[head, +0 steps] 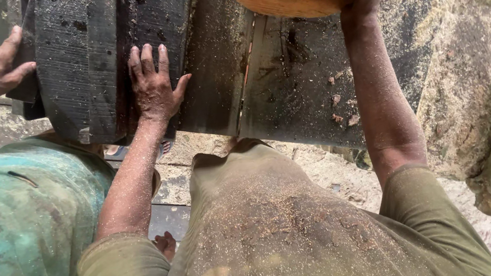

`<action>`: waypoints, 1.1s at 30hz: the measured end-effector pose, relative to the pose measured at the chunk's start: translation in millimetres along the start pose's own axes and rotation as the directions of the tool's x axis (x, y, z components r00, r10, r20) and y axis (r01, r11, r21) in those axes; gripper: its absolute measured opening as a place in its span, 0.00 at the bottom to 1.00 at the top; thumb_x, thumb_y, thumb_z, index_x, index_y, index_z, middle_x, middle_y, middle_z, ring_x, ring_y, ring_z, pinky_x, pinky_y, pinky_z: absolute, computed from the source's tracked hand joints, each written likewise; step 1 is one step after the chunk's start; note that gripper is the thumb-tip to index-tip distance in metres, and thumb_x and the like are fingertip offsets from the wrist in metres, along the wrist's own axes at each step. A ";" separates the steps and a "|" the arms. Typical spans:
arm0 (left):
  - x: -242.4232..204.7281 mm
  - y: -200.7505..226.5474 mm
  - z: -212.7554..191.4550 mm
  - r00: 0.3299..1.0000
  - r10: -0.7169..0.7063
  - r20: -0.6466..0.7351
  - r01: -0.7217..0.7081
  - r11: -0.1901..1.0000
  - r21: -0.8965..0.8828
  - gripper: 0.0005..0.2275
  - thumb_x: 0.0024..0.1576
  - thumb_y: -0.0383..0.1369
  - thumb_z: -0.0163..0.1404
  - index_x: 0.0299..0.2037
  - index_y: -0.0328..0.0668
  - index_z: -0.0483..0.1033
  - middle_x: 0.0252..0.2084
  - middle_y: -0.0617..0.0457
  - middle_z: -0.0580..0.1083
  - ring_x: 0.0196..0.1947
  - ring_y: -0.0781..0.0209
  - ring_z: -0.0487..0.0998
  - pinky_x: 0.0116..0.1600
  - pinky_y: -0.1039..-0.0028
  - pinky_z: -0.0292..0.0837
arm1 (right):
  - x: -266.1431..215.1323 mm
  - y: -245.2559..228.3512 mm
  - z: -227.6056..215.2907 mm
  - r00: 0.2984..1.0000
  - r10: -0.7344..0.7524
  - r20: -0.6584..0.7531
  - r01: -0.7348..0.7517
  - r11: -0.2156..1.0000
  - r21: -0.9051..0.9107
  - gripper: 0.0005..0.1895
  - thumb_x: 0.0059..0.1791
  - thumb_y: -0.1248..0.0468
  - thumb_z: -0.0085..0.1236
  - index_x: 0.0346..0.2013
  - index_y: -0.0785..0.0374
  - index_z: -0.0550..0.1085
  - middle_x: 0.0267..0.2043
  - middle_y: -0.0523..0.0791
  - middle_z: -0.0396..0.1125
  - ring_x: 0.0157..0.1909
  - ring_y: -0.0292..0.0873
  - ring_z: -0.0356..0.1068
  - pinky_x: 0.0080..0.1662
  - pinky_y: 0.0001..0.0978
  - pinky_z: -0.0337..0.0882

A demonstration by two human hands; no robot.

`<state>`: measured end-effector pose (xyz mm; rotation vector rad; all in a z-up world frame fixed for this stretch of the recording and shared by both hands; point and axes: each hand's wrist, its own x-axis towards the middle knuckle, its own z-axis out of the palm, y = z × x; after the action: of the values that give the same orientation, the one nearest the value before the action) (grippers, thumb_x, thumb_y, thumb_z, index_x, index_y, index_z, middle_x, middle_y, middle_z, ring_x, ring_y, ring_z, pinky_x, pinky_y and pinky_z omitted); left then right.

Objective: The person positions and rotates a large wood log on a machinery table by hand, then slides the log through a saw blade while another person assists with positioning.

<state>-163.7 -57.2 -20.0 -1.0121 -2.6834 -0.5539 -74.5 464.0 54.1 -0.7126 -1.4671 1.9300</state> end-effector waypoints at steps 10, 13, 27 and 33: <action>1.5 1.8 -4.6 1.000 -0.009 0.007 0.009 1.000 -0.007 0.38 0.60 0.51 0.64 0.73 0.34 0.63 0.71 0.35 0.57 0.74 0.31 0.52 0.76 0.42 0.52 | 43.3 -2.6 4.0 0.999 0.023 -0.035 -0.022 0.999 0.036 0.36 0.49 0.41 0.53 0.65 0.59 0.70 0.65 0.52 0.67 0.69 0.60 0.66 0.66 0.65 0.72; 0.9 3.5 -5.7 1.000 -0.008 0.004 0.008 1.000 0.003 0.38 0.60 0.51 0.64 0.73 0.35 0.63 0.71 0.34 0.57 0.74 0.31 0.52 0.76 0.42 0.52 | 68.7 7.3 -2.3 0.996 0.041 -0.084 -0.036 0.998 0.057 0.35 0.48 0.43 0.56 0.62 0.63 0.72 0.61 0.56 0.69 0.67 0.61 0.68 0.64 0.67 0.75; 1.0 1.6 -4.7 1.000 -0.014 0.022 0.014 1.000 -0.001 0.38 0.59 0.52 0.63 0.72 0.35 0.64 0.70 0.34 0.57 0.73 0.30 0.51 0.75 0.42 0.53 | 86.4 25.7 -14.6 0.992 0.077 -0.103 -0.078 0.997 -0.009 0.39 0.55 0.39 0.44 0.71 0.64 0.58 0.73 0.55 0.55 0.77 0.57 0.56 0.75 0.57 0.64; 2.1 4.2 -14.8 0.999 -0.024 0.022 0.025 0.999 -0.026 0.37 0.60 0.52 0.63 0.73 0.38 0.65 0.71 0.36 0.58 0.74 0.32 0.52 0.75 0.46 0.55 | 77.8 20.4 -13.2 0.993 0.044 -0.114 -0.052 0.996 -0.072 0.42 0.59 0.37 0.39 0.75 0.65 0.51 0.79 0.54 0.48 0.82 0.55 0.50 0.81 0.52 0.59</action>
<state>-161.4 -59.2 -4.8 -0.9989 -2.7175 -0.5874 -120.1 525.7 26.7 -0.8833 -1.4715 1.8470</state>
